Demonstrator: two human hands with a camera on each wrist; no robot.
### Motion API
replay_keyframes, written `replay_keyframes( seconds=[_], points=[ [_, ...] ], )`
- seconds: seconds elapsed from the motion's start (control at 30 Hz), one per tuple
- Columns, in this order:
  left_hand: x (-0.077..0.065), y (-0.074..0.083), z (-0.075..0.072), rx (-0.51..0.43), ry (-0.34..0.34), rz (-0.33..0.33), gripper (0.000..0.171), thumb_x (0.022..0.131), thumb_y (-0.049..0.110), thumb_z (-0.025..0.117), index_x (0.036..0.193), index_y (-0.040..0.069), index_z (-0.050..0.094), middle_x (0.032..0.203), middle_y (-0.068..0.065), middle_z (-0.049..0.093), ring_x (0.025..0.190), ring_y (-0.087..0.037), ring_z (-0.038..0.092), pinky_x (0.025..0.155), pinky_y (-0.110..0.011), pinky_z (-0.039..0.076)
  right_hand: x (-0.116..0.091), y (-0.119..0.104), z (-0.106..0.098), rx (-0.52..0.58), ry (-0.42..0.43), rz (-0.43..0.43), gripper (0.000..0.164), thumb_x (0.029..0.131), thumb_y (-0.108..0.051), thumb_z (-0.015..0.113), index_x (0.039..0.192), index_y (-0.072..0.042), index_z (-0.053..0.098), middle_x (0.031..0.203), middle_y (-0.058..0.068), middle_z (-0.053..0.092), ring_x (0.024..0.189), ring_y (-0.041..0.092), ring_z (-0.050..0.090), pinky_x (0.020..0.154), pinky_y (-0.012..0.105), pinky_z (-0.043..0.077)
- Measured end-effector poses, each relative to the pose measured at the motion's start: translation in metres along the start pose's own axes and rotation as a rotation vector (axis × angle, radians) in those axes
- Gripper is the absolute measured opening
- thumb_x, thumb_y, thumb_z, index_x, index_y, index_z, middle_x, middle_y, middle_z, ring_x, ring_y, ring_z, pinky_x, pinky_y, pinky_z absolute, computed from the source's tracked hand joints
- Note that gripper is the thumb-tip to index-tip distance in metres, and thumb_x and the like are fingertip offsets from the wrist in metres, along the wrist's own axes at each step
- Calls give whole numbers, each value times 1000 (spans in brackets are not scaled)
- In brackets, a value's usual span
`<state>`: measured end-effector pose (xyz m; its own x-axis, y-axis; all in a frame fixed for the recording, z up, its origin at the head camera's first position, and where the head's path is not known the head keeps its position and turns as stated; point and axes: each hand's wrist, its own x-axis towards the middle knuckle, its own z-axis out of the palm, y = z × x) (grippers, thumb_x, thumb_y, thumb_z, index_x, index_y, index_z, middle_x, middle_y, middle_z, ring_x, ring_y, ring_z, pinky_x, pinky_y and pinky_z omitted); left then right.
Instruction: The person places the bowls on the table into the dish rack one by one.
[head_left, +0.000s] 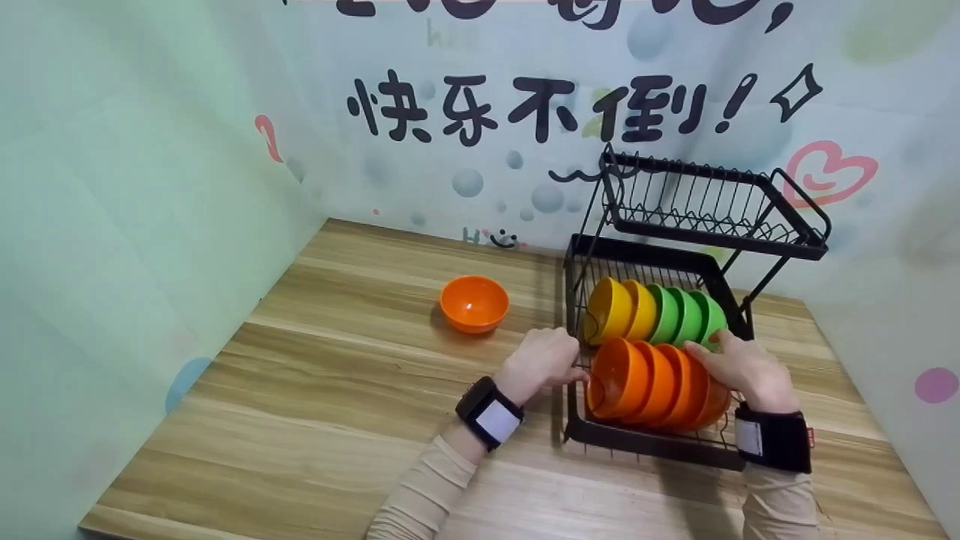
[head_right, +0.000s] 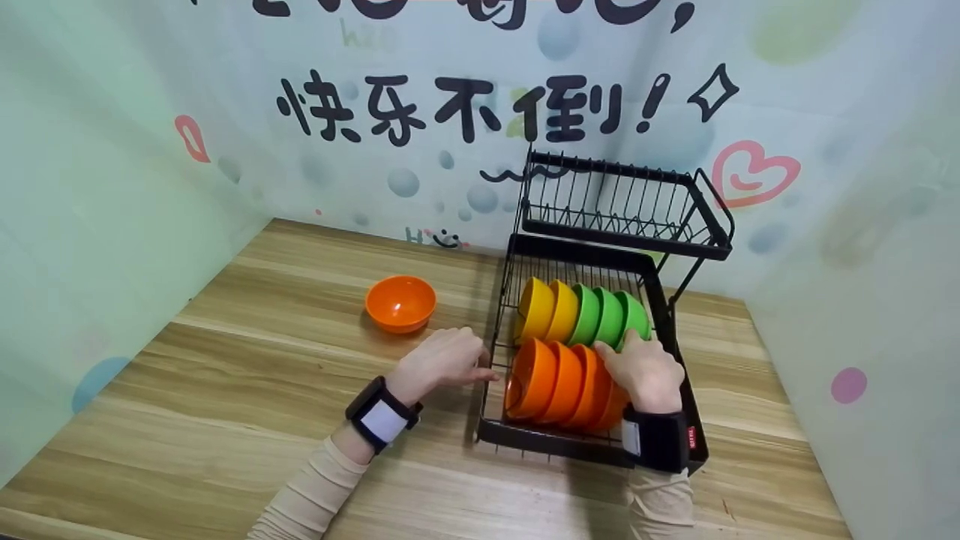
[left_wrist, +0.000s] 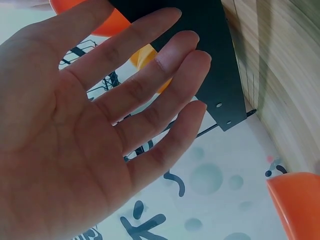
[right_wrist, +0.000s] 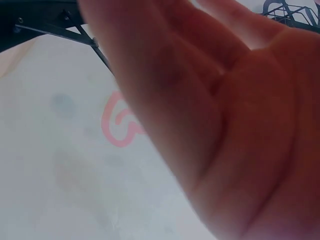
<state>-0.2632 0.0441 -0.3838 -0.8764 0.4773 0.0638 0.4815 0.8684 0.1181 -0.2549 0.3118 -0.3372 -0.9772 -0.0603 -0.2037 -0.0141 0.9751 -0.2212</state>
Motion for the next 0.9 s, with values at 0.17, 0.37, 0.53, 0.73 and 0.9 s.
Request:
replay_keyframes(
  seconds=[0.17,0.37,0.53,0.73,0.9],
  points=[
    [2,-8,-1,3,13,-62,43,84,53,63,86,11,73,95,-6,70,86,-22,68,72,-36,55,-1,-4,-1,14,72,-17,77,93,-62,35,132,4,38,128,40,47,108,55,51,71,52,48],
    [4,-21,-2,51,123,-173,32,86,42,65,90,11,72,96,-6,71,87,-23,69,72,-36,56,-4,-9,0,21,174,-43,67,95,-54,42,130,3,42,119,41,52,98,50,57,60,43,47],
    [5,-34,-1,93,190,-262,28,87,32,66,103,9,67,102,-7,69,95,-24,66,77,-37,55,-7,-12,0,27,231,-56,61,95,-50,45,128,2,45,117,40,54,94,48,58,56,40,45],
    [7,-48,8,119,225,-360,30,87,24,63,109,4,63,104,-11,67,99,-26,62,78,-36,52,-8,-14,0,26,229,-60,62,95,-51,45,129,1,44,117,39,54,91,45,59,55,37,44],
    [9,-58,17,121,192,-436,25,86,18,63,107,5,65,104,-11,68,97,-27,64,75,-36,53,-7,-15,-1,33,219,-58,60,95,-49,45,130,0,44,117,38,54,89,42,59,55,36,43]
  ],
)
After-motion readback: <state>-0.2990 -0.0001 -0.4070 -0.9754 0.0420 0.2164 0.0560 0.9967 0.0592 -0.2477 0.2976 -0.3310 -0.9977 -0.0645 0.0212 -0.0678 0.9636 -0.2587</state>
